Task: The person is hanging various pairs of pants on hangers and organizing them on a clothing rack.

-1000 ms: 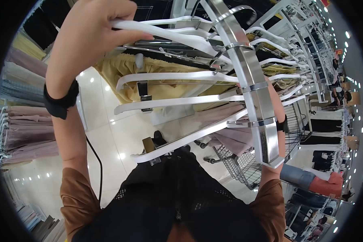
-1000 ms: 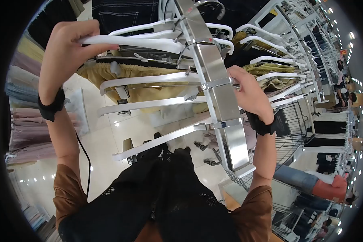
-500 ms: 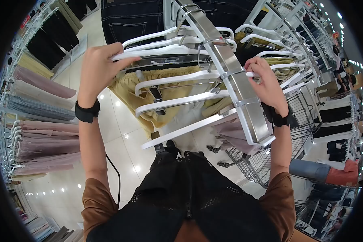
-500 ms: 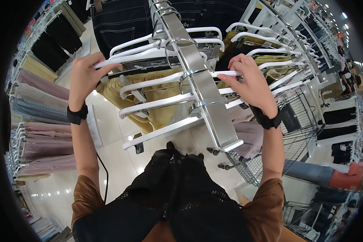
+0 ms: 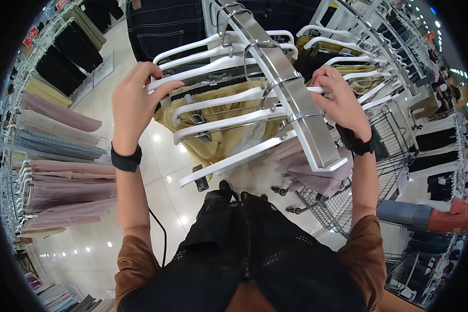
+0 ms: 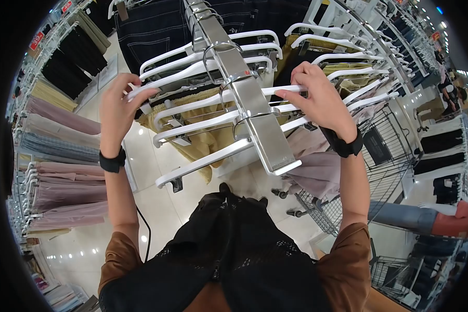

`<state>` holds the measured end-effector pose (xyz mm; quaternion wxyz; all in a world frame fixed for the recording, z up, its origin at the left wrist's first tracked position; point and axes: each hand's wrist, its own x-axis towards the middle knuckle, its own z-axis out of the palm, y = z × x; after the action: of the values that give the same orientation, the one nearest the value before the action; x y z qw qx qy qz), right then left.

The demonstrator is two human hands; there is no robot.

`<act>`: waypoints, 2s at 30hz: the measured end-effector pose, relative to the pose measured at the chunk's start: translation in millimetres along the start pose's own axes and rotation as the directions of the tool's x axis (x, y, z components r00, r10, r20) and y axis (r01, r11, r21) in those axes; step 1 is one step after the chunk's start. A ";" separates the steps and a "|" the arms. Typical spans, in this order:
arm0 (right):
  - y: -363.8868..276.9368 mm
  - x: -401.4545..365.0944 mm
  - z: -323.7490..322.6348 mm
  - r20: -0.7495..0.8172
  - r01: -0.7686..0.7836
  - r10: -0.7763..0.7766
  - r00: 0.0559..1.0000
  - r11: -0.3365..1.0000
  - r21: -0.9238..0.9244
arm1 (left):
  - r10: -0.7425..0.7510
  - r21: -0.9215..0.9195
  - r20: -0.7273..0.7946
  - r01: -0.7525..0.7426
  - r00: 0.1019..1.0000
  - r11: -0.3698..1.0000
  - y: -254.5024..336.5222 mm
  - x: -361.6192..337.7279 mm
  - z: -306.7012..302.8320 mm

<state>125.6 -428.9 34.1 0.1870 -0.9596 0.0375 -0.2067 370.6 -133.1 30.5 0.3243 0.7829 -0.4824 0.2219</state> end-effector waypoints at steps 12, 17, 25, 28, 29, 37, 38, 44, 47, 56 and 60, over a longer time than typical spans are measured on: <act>-14.0 38.4 -2.2 -0.100 0.287 -0.290 0.952 0.957 -0.040 | 0.081 -0.132 0.358 -0.035 0.930 0.991 35.7 -23.0 26.9; -22.7 16.4 -10.3 -0.056 0.215 -0.215 0.975 0.977 -0.014 | -0.069 -0.190 0.421 0.163 0.904 0.968 4.7 -65.1 24.5; 12.2 -117.7 -41.1 -0.539 -0.203 0.298 0.788 0.952 0.230 | -0.278 0.187 0.504 0.211 0.818 0.959 -39.5 -231.7 29.8; 40.9 -199.6 2.0 -0.699 -0.288 0.540 0.468 0.841 0.458 | -0.457 0.374 0.567 0.281 0.685 0.884 -17.8 -300.7 42.8; 46.2 -229.0 23.3 -0.652 -0.402 0.593 0.473 0.804 0.439 | -0.465 0.399 0.615 0.256 0.636 0.880 -4.0 -315.5 47.9; -10.1 -330.2 121.6 0.047 -0.437 0.448 0.893 0.887 -0.148 | -0.097 0.082 0.847 0.052 0.522 0.995 153.5 -284.7 103.7; -9.8 -344.9 129.8 0.098 -0.404 0.411 0.906 0.911 -0.085 | -0.020 0.001 0.846 0.036 0.533 0.999 176.2 -271.3 112.6; 3.0 -393.5 96.6 0.445 -0.579 0.463 0.767 0.798 0.168 | 0.510 -0.467 0.740 -0.211 0.439 0.859 300.0 -222.8 186.8; 6.3 -422.6 58.4 0.628 -0.834 0.551 0.550 0.321 0.449 | 0.720 -0.606 0.600 -0.388 0.349 0.694 356.3 -203.8 222.1; -4.3 -594.1 56.6 0.163 -0.801 0.986 -0.026 -0.118 0.587 | 0.829 -0.724 0.436 -0.410 0.351 0.555 464.0 -168.6 381.8; -26.3 -606.8 59.8 0.119 -0.770 0.974 -0.191 -0.224 0.597 | 0.798 -0.542 0.363 -0.587 0.482 0.601 458.4 -192.9 475.1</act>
<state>-403.2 -293.4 -238.8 0.4906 -0.4465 0.7233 -0.1916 -109.4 -506.8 -290.6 0.1742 0.4717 -0.8644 0.0007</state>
